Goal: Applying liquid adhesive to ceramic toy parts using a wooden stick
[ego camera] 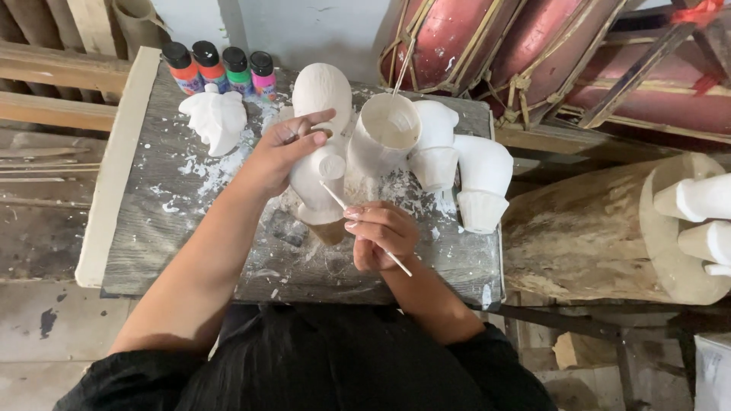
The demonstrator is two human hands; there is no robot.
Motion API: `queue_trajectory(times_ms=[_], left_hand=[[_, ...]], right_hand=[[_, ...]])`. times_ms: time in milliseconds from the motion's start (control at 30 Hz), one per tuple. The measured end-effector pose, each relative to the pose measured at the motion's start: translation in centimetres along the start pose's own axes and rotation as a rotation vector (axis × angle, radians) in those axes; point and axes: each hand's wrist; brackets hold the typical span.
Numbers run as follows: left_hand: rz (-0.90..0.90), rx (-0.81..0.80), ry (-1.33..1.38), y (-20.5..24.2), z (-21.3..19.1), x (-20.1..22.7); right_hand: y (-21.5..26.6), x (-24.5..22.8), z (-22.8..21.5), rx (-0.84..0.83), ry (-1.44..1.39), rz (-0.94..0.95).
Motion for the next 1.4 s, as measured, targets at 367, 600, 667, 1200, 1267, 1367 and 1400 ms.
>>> queue_trajectory(times_ms=[367,600,667,1200,1267,1367,1400], left_hand=[[-0.012,-0.019,0.015,-1.2,-1.3,-1.7],[-0.027,-0.014,0.006,-0.6,-0.6,-0.9],[-0.026,-0.012,-0.003,-0.5,-0.6,-0.6],[-0.005,-0.008,-0.024,-0.6,-0.7,-0.8],[-0.001,-0.008,-0.012,-0.6,-0.9,-0.9],[0.004,0.008,-0.015,-0.6,-0.6,-0.8],[0.004,0.025,-0.03,-0.5,-0.5,-0.7]], right_hand=[[0.0,1.5,-1.4,0.051,0.053,-0.021],[1.1,1.1,0.3,-0.017,-0.035,-0.01],[1.7,1.8,-0.2,0.013,-0.017,-0.017],[0.8,1.7,-1.3,0.035,0.025,-0.014],[0.6,1.7,-1.5,0.05,0.036,-0.027],[0.8,1.4,-1.1,0.059,0.029,-0.039],[1.0,1.1,-0.8,0.053,0.009,-0.036]])
Point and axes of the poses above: each hand's wrist, its own y-axis away from the middle knuckle, its own z-axis out of the palm, x = y × z
